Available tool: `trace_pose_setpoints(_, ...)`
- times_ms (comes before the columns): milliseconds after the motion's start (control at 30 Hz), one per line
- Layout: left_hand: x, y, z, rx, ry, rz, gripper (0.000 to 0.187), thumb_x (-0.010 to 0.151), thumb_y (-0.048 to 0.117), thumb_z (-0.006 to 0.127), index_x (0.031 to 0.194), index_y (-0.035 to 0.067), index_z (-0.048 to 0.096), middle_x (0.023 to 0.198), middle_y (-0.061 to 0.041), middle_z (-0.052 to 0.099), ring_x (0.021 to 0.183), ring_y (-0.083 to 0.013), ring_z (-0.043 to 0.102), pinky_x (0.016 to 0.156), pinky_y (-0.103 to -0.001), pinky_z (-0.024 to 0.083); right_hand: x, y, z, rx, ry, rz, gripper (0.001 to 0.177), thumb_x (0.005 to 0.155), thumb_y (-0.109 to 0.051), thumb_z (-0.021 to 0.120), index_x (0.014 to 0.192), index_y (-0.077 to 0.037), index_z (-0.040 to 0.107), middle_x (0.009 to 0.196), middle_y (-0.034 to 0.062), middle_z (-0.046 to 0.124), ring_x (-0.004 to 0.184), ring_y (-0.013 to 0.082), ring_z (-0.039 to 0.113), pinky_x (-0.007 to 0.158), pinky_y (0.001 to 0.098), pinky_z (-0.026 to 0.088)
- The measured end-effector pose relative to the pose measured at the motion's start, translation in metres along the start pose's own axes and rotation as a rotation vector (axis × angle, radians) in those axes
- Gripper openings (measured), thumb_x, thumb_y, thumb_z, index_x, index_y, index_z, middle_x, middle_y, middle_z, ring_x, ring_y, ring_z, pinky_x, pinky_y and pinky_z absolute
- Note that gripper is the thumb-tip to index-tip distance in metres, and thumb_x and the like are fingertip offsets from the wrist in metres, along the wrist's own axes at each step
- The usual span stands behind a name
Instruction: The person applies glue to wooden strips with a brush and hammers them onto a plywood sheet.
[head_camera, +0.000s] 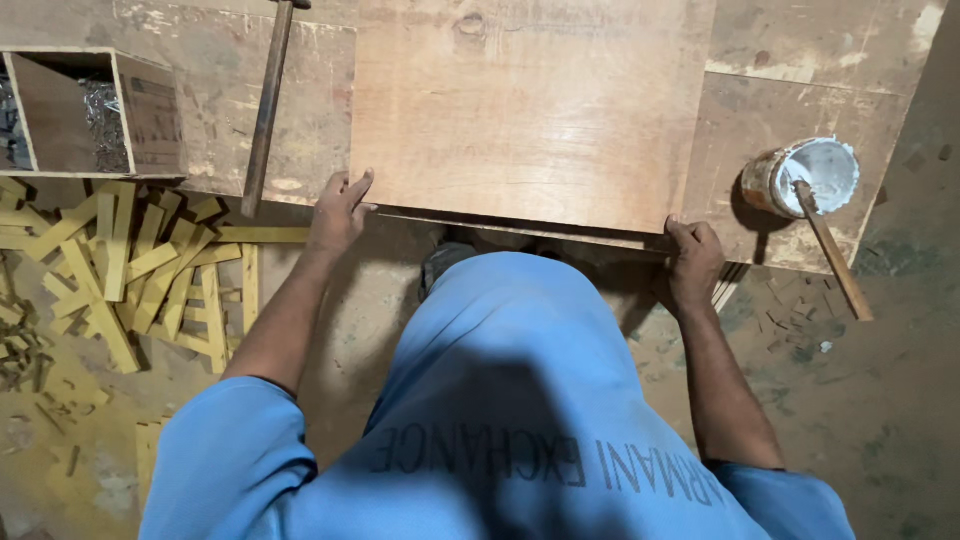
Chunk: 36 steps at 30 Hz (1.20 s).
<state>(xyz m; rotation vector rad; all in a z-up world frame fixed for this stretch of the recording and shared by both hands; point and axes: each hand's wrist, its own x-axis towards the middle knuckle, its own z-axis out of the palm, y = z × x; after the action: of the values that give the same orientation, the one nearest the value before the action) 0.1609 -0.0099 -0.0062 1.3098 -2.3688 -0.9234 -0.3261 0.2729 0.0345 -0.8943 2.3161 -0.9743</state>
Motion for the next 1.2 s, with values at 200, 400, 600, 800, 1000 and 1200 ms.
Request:
trace_pose_setpoints(200,-0.007,-0.008,0.009,0.131,0.036,0.081,0.062,0.089,-0.006,0.069,0.144,0.019,0.06,0.137,-0.024,0.056,0.116,-0.0424,0.062,0.095,-0.045,0.055,0.0,0.004,0.003,0.144,0.037,0.148,0.034,0.102,-0.021,0.073,0.08,0.001,0.06,0.08,0.0095,0.059,0.075,0.0216,0.058,0.07,0.0366,0.047)
trace_pose_setpoints(400,-0.01,-0.014,0.019,0.153,0.07,0.035,0.063,0.091,-0.005,0.064,0.147,0.023,0.058,0.143,-0.026,0.053,0.12,-0.045,0.059,0.097,-0.047,0.053,-0.004,0.009,-0.004,-0.278,0.01,-0.319,0.007,0.099,-0.01,0.07,0.102,-0.006,0.075,0.083,0.0099,0.06,0.081,0.0261,0.062,0.072,0.0385,0.049)
trace_pose_setpoints(600,-0.012,-0.013,0.018,0.224,0.027,-0.01,0.072,0.085,-0.009,0.058,0.147,0.026,0.057,0.147,-0.024,0.052,0.118,-0.0438,0.062,0.095,-0.045,0.054,0.009,0.015,0.001,-0.24,0.044,-0.252,0.019,0.089,-0.011,0.067,0.104,-0.002,0.074,0.097,0.0166,0.069,0.091,0.0325,0.068,0.077,0.0407,0.054)
trace_pose_setpoints(800,-0.012,-0.017,0.016,0.139,0.076,-0.004,0.063,0.091,-0.005,0.06,0.146,0.025,0.059,0.144,-0.028,0.053,0.114,-0.0436,0.062,0.094,-0.044,0.055,0.061,0.008,0.052,-0.341,0.182,0.194,0.05,0.103,-0.041,0.053,0.099,0.005,0.071,0.092,0.0304,0.07,0.09,0.0496,0.066,0.083,0.0561,0.049)
trace_pose_setpoints(1000,0.003,-0.006,-0.015,-0.164,0.032,-0.102,0.06,0.082,-0.004,0.069,0.137,0.019,0.066,0.113,-0.019,0.066,0.105,-0.0377,0.066,0.09,-0.042,0.054,0.081,0.004,0.097,-0.47,0.437,0.521,0.065,0.104,-0.047,0.043,0.087,0.009,0.072,0.089,0.0336,0.069,0.085,0.0536,0.065,0.078,0.062,0.048)
trace_pose_setpoints(1200,0.019,-0.006,-0.047,-0.261,-0.059,0.01,0.058,0.077,-0.004,0.073,0.132,0.012,0.065,0.109,-0.016,0.066,0.101,-0.0375,0.064,0.084,-0.042,0.054,0.082,0.012,0.101,-0.527,0.517,0.484,0.068,0.109,-0.046,0.042,0.086,0.011,0.071,0.087,0.0348,0.068,0.083,0.0545,0.064,0.077,0.0621,0.048)
